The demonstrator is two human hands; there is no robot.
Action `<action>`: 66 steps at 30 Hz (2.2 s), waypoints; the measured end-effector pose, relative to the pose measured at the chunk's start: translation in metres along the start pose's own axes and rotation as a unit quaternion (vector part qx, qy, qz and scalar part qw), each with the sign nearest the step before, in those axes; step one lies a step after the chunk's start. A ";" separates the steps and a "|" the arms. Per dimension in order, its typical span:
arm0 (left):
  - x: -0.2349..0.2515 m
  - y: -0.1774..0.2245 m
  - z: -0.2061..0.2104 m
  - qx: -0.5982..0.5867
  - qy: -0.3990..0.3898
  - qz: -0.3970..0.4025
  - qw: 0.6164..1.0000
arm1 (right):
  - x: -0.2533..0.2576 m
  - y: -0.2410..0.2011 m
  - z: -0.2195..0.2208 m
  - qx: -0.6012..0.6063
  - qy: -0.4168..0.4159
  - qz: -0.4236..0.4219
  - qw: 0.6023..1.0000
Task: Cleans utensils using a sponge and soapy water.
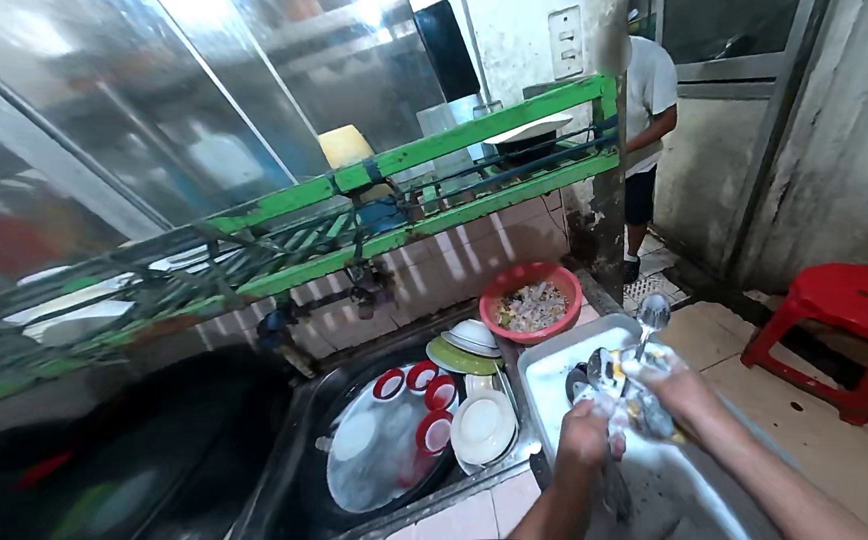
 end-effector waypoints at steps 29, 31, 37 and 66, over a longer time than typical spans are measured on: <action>0.012 -0.005 -0.014 -0.049 0.037 -0.047 0.997 | 0.014 0.057 0.008 -0.389 -0.167 -0.013 0.906; 0.013 -0.006 -0.015 -0.028 0.043 -0.057 0.997 | 0.006 0.061 0.013 -0.455 -0.179 -0.042 0.871; 0.015 -0.008 -0.013 -0.014 0.041 -0.075 0.996 | 0.015 0.038 -0.011 -0.111 -0.018 -0.016 0.994; 0.000 -0.004 0.000 -0.013 -0.147 0.038 0.988 | 0.017 -0.024 -0.013 -0.127 -0.065 -0.089 0.986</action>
Point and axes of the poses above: each hand's wrist, its own x-axis towards the middle knuckle, its own z-axis out of the palm, y = z × x, the point moved 4 cm from there along x, towards the middle knuckle, and after that the axes turned 13 degrees about x, right-handed, at the moved point
